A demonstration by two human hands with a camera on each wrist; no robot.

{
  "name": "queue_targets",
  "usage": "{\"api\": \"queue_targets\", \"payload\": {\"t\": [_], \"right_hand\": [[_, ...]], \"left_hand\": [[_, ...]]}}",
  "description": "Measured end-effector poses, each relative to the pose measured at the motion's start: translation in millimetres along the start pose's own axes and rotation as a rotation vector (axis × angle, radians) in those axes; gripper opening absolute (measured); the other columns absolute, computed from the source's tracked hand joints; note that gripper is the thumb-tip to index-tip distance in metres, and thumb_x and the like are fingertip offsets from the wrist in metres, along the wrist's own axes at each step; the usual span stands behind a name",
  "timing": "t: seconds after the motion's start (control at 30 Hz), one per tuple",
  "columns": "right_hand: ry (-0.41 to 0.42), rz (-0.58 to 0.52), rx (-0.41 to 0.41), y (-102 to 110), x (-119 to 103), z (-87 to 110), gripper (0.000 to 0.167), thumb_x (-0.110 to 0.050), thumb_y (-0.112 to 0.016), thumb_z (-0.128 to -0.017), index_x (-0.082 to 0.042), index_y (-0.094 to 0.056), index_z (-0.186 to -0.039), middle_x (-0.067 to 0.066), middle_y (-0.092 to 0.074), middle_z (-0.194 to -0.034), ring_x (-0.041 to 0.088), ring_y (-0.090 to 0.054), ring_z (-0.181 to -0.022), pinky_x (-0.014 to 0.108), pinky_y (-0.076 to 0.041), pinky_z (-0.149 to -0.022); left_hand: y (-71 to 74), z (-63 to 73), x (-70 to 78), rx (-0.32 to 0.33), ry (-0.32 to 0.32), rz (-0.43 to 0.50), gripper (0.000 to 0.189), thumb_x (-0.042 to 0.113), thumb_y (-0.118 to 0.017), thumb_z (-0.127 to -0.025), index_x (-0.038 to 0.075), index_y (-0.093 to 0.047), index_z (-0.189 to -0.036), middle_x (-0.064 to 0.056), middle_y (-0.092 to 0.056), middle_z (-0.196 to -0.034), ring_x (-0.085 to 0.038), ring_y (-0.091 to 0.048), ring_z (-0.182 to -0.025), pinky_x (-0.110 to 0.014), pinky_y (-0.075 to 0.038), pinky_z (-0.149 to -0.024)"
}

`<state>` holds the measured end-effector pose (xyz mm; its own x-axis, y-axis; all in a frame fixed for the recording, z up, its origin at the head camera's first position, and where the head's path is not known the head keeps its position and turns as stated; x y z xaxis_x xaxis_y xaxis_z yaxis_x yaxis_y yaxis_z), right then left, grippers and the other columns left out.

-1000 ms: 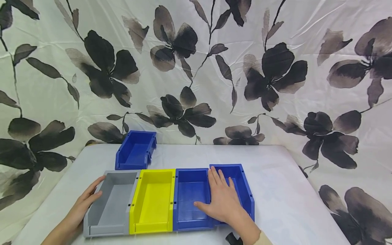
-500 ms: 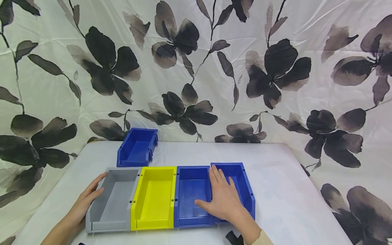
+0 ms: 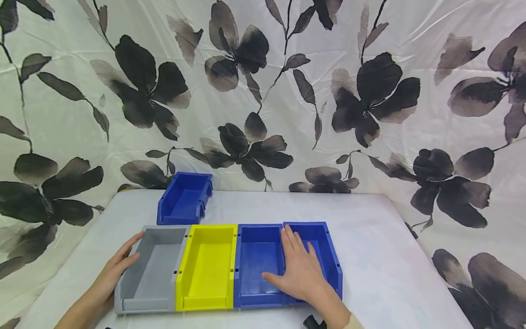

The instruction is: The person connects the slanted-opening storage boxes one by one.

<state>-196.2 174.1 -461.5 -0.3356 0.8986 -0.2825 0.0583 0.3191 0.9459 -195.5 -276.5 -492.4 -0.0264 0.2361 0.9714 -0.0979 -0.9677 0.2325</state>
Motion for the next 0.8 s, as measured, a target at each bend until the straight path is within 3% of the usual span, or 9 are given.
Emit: {"api": "queue_targets", "payload": {"t": [0.17,0.37,0.8], "right_hand": [[0.011,-0.017,-0.009,-1.7,-0.3,1.1,0.114,-0.07,-0.067,-0.074,-0.007,-0.017,-0.155,0.007,-0.011,-0.161,0.025,-0.023,-0.144,0.067,-0.024,-0.105],[0.001,0.001,-0.001,-2.6,3.4,1.2,0.114,-0.069,-0.067,-0.075,-0.008,-0.017,-0.156,0.006,-0.011,-0.162,0.024,-0.022,-0.144,0.066,-0.024,-0.105],[-0.017,-0.058,-0.006,-3.7,2.2,0.7,0.113,-0.064,-0.071,-0.075,-0.007,-0.015,-0.156,0.007,-0.01,-0.162,0.029,-0.027,-0.142,0.065,-0.027,-0.104]], "left_hand": [[0.8,1.4,0.4,-0.018,-0.011,0.046,0.06,0.029,-0.046,-0.104,0.023,-0.019,-0.157,-0.014,0.005,-0.161,-0.039,0.012,-0.144,-0.065,0.005,-0.108],[-3.2,-1.3,-0.6,-0.022,-0.036,0.041,0.059,0.028,-0.046,-0.104,0.021,-0.019,-0.157,-0.016,0.005,-0.161,-0.042,0.012,-0.143,-0.065,0.004,-0.108],[-1.2,-4.1,-0.9,-0.012,-0.051,0.023,0.06,0.026,-0.045,-0.104,0.017,-0.018,-0.157,-0.017,0.001,-0.161,-0.042,0.009,-0.143,-0.064,0.003,-0.109]]}}
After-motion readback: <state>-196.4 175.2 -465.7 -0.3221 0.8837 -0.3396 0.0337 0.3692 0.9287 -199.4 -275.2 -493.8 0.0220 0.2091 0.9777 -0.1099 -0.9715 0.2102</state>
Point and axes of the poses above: each hand's wrist, its own z-axis away from the middle knuckle, its own y-axis out of the back of the hand, x = y × z, the point moved 2 cm from there along -z, towards the middle knuckle
